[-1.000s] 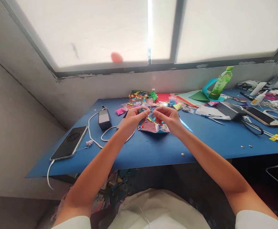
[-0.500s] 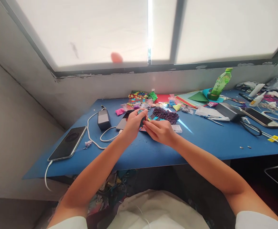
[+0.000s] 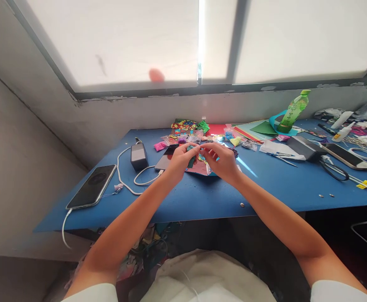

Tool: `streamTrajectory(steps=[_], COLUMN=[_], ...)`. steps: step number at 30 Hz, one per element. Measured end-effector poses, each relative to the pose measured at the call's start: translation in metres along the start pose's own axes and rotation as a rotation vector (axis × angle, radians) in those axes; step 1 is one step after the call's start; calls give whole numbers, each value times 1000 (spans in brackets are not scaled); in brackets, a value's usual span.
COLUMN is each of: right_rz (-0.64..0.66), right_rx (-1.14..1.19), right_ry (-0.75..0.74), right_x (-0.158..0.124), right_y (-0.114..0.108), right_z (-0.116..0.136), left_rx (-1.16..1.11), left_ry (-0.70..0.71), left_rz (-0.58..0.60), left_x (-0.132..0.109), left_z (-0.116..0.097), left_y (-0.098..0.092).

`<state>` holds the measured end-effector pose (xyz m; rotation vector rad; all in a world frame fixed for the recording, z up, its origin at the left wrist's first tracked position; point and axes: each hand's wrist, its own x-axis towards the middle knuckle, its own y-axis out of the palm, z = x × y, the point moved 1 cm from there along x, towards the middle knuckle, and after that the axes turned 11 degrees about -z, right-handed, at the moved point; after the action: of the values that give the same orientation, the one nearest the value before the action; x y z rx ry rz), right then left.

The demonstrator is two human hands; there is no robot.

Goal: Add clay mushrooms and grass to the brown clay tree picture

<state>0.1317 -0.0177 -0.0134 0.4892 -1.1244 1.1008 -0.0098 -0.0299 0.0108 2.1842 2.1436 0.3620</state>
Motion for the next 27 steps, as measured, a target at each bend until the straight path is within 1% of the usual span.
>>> streamTrajectory(steps=[3, 7, 13, 19, 23, 25, 27], right_rz=[52, 64, 121, 98, 54, 24, 23], right_rx=[19, 56, 20, -8, -35, -43, -61], right_ry=[47, 53, 54, -24, -61, -50, -15], right_x=[0, 1, 0, -3, -2, -1, 1], right_y=[0, 0, -3, -5, -6, -7, -8], right_z=[0, 4, 7, 6, 6, 6, 6], left_rx=[-11, -60, -136, -166, -165, -157, -143], left_ry=[-17, -56, -129, -155, -155, -163, -178], left_rz=[-5, -30, -60, -58, -55, -52, -44], left_x=[1, 4, 8, 7, 7, 7, 8], left_z=[0, 0, 0, -2, -3, -3, -3], left_y=[-1, -2, -3, -2, -2, -2, -2])
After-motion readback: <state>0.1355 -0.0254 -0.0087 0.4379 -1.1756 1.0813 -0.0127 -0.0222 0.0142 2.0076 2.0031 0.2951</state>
